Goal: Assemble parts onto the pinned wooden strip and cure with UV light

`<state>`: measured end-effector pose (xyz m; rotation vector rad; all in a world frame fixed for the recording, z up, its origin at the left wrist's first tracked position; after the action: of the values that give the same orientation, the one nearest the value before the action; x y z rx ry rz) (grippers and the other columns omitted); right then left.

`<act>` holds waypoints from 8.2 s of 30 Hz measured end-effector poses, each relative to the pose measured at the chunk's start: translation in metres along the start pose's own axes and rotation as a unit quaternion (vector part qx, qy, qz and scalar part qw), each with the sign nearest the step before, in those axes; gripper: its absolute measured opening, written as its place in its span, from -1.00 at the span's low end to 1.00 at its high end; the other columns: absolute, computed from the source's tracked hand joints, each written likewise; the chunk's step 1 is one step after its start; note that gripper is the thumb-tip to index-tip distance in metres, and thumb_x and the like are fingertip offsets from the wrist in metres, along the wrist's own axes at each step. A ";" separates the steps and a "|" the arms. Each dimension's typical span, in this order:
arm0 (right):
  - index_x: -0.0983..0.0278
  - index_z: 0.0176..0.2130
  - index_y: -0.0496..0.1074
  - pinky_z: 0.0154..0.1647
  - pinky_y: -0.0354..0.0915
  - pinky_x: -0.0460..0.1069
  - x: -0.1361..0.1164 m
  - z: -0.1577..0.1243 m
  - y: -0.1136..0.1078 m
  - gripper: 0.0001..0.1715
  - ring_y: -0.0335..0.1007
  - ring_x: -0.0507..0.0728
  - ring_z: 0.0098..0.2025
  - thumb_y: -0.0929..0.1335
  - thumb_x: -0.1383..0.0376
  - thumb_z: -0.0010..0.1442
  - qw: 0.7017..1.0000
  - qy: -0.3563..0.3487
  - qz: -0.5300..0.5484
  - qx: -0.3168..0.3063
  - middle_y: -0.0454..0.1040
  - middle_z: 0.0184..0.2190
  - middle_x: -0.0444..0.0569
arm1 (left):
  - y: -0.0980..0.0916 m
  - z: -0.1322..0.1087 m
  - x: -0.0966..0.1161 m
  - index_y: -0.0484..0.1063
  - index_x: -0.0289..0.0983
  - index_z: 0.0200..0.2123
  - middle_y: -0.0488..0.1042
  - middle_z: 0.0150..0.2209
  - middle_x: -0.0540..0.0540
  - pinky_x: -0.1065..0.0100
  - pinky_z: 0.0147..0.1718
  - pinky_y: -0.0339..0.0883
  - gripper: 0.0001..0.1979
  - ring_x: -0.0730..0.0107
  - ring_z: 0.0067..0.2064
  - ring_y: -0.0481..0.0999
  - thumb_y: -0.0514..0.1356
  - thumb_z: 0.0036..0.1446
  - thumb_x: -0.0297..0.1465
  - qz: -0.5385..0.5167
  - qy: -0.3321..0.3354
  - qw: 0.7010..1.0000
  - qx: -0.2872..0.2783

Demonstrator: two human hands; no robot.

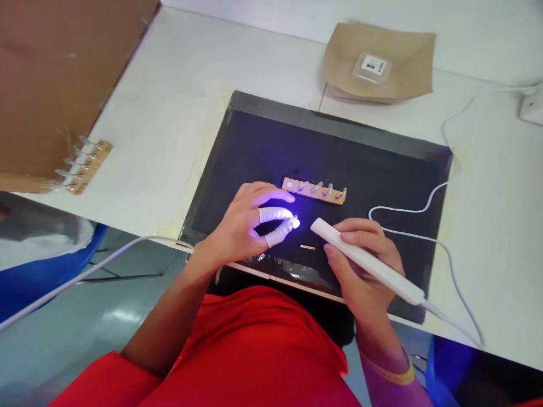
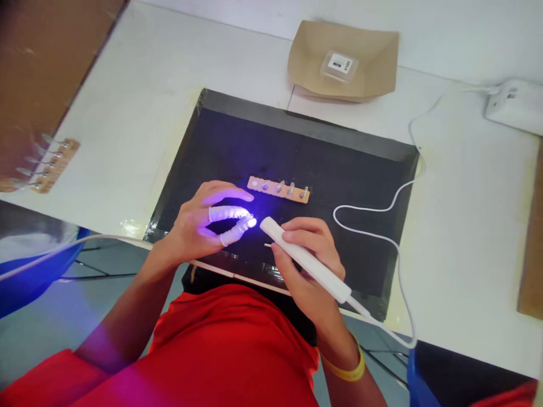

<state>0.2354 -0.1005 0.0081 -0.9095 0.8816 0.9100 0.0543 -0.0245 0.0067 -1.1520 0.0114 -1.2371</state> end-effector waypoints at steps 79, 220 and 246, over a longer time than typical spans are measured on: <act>0.10 -0.11 0.48 -0.27 0.49 0.02 -0.003 -0.012 -0.015 -0.62 0.49 0.07 -0.23 0.49 0.48 0.14 0.998 -0.020 -0.032 0.057 0.50 -0.26 -0.13 | 0.007 0.005 0.016 0.61 -0.16 -0.21 0.69 -0.03 -0.10 0.12 0.07 0.53 -0.95 0.24 0.06 0.61 0.39 0.24 -0.40 -0.016 0.019 0.998 0.059; 0.15 -0.14 0.47 -0.13 0.55 0.14 0.041 -0.024 -0.012 -0.78 0.54 0.13 -0.15 0.47 0.40 0.23 0.993 0.092 0.045 0.062 0.50 -0.17 -0.06 | -0.002 0.025 -0.038 0.66 -0.09 -0.13 0.51 0.21 -0.12 -0.07 0.24 0.47 -0.86 0.04 0.23 0.44 0.38 0.27 -0.23 0.152 0.014 0.988 -0.003; 0.11 -0.12 0.48 -0.05 0.50 0.15 0.044 -0.027 -0.009 -0.78 0.52 0.13 -0.10 0.46 0.39 0.27 0.989 0.122 0.066 0.048 0.46 -0.14 -0.07 | 0.001 0.027 -0.033 0.62 -0.17 -0.07 0.49 0.23 -0.19 0.00 0.25 0.37 -0.79 0.09 0.25 0.38 0.40 0.26 -0.26 0.148 0.049 0.988 -0.005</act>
<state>0.2532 -0.1168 -0.0386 -0.8988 1.1971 0.8731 0.0568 0.0177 0.0007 -1.0543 0.2535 -1.0287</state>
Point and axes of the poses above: each hand's wrist, its own z-axis towards the middle knuckle, its own y-axis out of the palm, x = y × z, the point moved 8 cm from there along z, towards the middle knuckle
